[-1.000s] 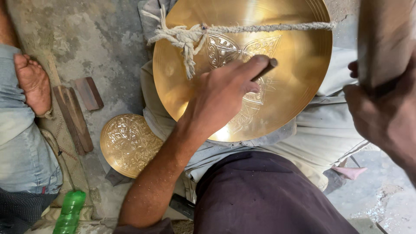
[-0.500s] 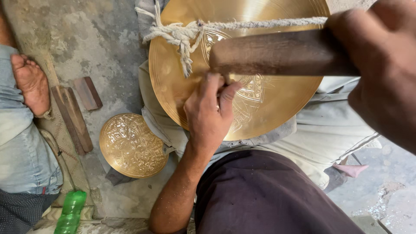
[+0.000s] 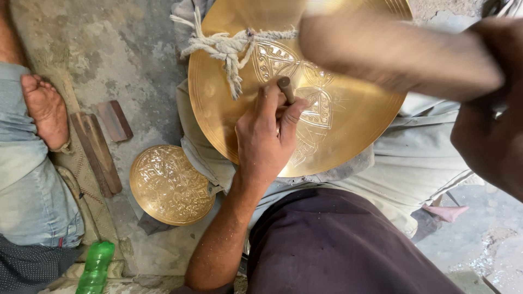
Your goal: The person sits on the floor with a brass plate on their lap and hammers a punch to emboss a decorative pattern into the metal, repositioning the punch across the design. A second finished brass plate rests on the floor beside them.
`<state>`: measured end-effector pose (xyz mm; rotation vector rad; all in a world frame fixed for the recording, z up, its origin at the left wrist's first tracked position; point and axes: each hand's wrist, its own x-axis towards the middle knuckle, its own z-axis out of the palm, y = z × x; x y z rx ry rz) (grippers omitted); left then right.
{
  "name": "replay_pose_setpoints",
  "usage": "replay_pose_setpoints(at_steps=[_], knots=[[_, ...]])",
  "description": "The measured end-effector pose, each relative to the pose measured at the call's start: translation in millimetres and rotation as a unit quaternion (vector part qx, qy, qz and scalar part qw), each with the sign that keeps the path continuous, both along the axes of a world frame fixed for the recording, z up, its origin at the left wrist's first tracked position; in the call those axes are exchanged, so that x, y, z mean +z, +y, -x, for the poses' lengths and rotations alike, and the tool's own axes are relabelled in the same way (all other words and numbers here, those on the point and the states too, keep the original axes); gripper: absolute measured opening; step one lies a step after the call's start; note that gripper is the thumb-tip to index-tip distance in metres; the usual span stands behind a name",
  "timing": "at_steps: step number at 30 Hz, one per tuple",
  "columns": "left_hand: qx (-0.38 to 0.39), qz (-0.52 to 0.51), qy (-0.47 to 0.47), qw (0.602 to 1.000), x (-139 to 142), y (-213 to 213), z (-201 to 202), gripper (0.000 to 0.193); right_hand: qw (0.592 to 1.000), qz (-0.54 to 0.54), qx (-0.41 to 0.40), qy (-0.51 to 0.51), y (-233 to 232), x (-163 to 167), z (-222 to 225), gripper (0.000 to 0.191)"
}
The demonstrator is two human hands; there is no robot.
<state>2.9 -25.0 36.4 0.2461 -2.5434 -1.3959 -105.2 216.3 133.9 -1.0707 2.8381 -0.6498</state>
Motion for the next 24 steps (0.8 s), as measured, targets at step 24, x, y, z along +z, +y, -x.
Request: replay_pose_setpoints(at_steps=[24], knots=[[-0.337, 0.099, -0.089, 0.932, 21, -3, 56, 0.036, 0.97, -0.02, -0.229, -0.078, 44, -42, -80, 0.034]])
